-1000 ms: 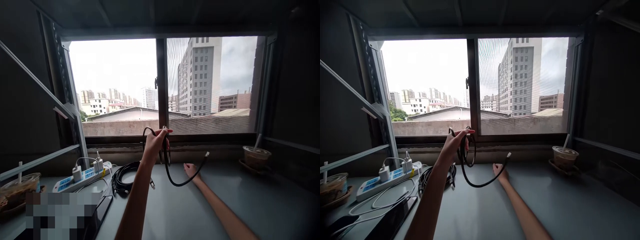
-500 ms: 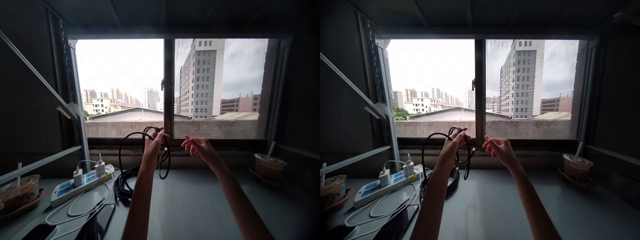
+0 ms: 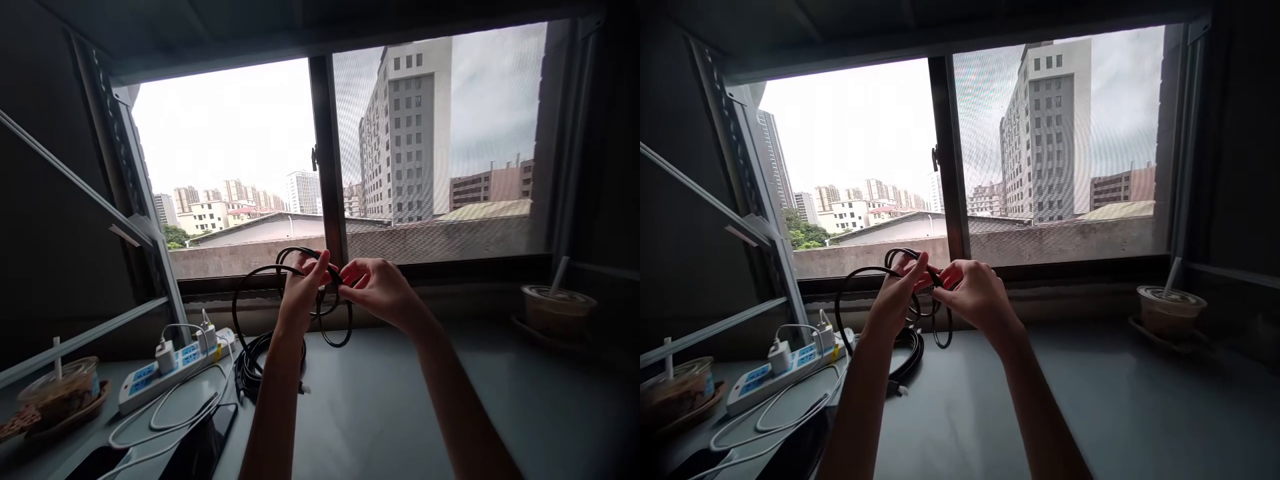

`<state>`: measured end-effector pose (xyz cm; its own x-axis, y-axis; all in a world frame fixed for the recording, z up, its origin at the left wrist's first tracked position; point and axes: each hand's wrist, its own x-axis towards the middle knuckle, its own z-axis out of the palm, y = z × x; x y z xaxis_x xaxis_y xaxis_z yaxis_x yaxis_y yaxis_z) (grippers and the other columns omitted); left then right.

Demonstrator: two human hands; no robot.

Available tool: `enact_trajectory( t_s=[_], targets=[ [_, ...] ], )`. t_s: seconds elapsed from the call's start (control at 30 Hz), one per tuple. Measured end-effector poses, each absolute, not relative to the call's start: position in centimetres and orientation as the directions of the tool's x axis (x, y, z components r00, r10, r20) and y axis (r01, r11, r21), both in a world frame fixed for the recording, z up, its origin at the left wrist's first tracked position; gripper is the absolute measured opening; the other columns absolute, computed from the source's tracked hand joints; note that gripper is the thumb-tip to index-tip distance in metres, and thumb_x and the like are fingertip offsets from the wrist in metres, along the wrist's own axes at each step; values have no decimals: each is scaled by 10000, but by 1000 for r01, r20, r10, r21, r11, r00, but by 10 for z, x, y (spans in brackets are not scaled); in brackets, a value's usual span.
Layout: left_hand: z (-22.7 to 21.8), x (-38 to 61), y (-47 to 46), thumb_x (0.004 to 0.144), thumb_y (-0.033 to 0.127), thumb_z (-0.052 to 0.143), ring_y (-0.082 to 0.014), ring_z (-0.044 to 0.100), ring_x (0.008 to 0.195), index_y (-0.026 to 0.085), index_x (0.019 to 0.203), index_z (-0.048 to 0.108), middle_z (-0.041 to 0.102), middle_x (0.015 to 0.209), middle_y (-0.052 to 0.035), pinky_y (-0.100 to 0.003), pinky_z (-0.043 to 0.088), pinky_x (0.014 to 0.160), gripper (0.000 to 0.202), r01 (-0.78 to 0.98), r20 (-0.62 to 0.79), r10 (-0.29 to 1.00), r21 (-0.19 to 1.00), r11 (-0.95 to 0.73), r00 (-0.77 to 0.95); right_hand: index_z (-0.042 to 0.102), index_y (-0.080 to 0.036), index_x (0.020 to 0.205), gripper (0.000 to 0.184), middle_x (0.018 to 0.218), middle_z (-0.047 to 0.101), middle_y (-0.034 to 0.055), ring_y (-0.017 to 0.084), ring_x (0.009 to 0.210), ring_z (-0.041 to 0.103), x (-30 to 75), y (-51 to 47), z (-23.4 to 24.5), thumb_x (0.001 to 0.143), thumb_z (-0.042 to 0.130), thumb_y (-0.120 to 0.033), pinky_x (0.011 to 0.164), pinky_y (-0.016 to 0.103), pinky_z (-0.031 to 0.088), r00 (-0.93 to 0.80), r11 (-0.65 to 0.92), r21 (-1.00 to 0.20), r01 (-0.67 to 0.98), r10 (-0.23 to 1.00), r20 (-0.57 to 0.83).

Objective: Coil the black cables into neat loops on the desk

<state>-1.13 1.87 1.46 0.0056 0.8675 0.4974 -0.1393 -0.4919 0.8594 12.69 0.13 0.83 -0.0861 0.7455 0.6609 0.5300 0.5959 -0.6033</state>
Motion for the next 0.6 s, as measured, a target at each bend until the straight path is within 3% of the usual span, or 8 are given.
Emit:
enact_trajectory(
  t_s=[0.1,0.17,0.27,0.37,0.5,0.6],
  targets=[
    [17,-9,12,793,408,588,-80,585,589,168,785,524,593,632,33,-223,474,676,248,-134,462,885,882,-452,62,644,-171,760,173,713,677,12,149,592,631,135,0,10,687,645,-328,536,239,464,-75,619,-629,471,738,670],
    [20,-9,8,795,449,573,-74,556,512,163,793,529,557,588,41,-204,456,570,290,-125,427,896,902,-413,121,610,-159,743,184,686,672,16,133,550,627,141,-1,12,726,605,-342,524,225,467,-81,615,-673,411,760,645],
    [24,-14,4,778,450,598,-53,433,354,175,817,520,400,468,96,-182,348,397,288,-135,383,913,921,-365,140,535,-160,683,183,641,664,11,99,467,597,151,-4,16,793,523,-307,445,181,437,-34,559,-766,319,814,580],
    [28,-25,4,770,463,602,-39,352,297,182,807,531,294,421,117,-170,279,347,292,-143,406,912,908,-395,63,513,-164,728,181,673,672,13,76,439,576,168,-10,22,838,472,-301,378,143,394,83,516,-834,195,838,539],
    [28,-43,8,735,545,604,-55,474,389,163,858,628,467,463,60,-157,349,401,402,12,468,878,883,-469,-102,534,-168,860,172,658,649,5,69,423,554,193,-28,28,860,447,-316,357,138,368,243,549,-835,-38,816,525],
    [26,-53,10,724,564,602,-80,513,407,138,806,674,556,501,3,-178,375,404,439,207,438,891,889,-408,-122,576,-202,979,184,652,633,-8,59,390,499,207,-42,30,823,501,-264,296,138,269,328,566,-815,-123,798,505]
  ],
)
